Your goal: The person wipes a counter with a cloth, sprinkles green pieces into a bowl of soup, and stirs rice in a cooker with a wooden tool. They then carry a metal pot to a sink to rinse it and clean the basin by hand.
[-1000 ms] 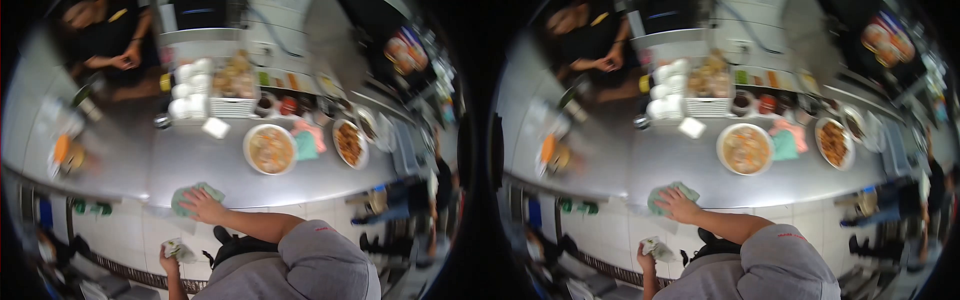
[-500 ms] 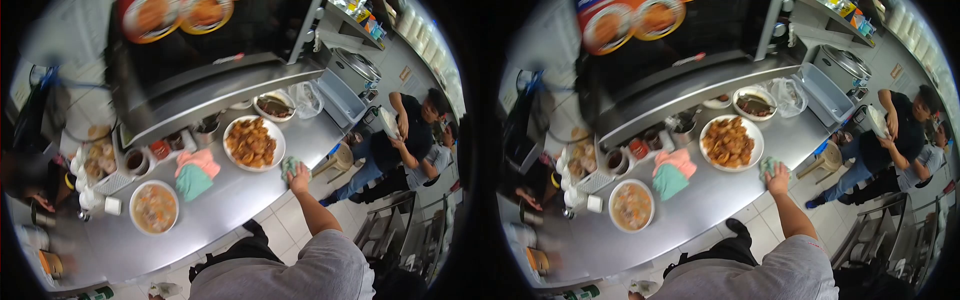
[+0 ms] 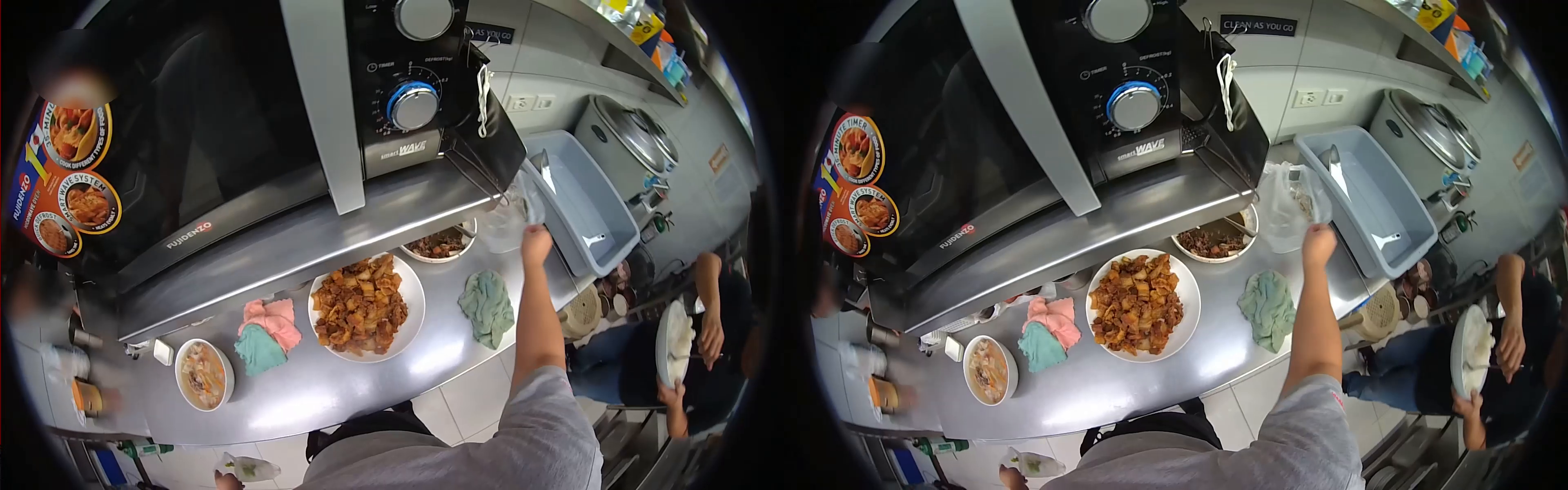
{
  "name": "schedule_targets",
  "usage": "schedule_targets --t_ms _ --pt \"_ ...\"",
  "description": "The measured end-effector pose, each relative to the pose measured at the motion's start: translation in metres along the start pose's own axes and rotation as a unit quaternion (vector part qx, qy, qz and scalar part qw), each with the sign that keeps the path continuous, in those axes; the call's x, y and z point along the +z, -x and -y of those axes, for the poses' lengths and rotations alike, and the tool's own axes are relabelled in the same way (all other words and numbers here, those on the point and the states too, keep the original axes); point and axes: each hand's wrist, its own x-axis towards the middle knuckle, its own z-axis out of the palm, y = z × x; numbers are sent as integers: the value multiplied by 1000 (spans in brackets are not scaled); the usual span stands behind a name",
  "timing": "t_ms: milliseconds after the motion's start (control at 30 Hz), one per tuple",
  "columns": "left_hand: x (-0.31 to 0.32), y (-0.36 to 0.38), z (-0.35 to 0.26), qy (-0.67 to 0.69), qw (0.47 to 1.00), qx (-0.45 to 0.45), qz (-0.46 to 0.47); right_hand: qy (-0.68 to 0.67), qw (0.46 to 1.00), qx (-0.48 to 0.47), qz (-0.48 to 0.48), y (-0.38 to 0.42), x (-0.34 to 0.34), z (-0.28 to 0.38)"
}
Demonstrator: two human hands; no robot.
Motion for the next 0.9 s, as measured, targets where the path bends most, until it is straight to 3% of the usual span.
schedule_targets --t_ms 67,133,200,267,333,433,467,533,667,733,800,867,900 --pt "-15 22 -9 -26 989 106 -100 -112 972 -106 -175 2 -43 37" --pt "-31 36 -23 3 954 242 -179 -156 952 -145 -219 18 -101 76" --pt "-54 23 -51 111 964 153 -186 -236 926 -224 -193 27 -144 84" --pt "-92 42 -84 51 968 183 -163 -270 943 -188 -53 53 -192 97" --pt "-118 51 -119 73 972 156 -160 -367 906 -192 85 93 -222 116" --pt "-141 61 -153 96 979 143 -107 -389 850 -287 208 159 -243 143" --pt "-144 63 -157 108 973 179 -102 -389 833 -308 244 180 -242 153" --pt "-155 85 -181 123 975 166 -84 -394 798 -390 238 245 -234 190" --pt "-173 111 -169 186 955 216 -81 -453 626 -463 435 387 -195 257" --pt "-179 102 -122 157 947 258 -111 -456 534 -495 511 472 -177 291" --pt "-202 118 -90 160 969 169 -80 -463 472 -526 535 562 -165 319" --pt "-222 137 -57 274 958 83 -31 -487 417 -535 550 655 -154 343" --pt "-230 150 -46 286 952 90 -53 -499 388 -531 564 701 -149 353"
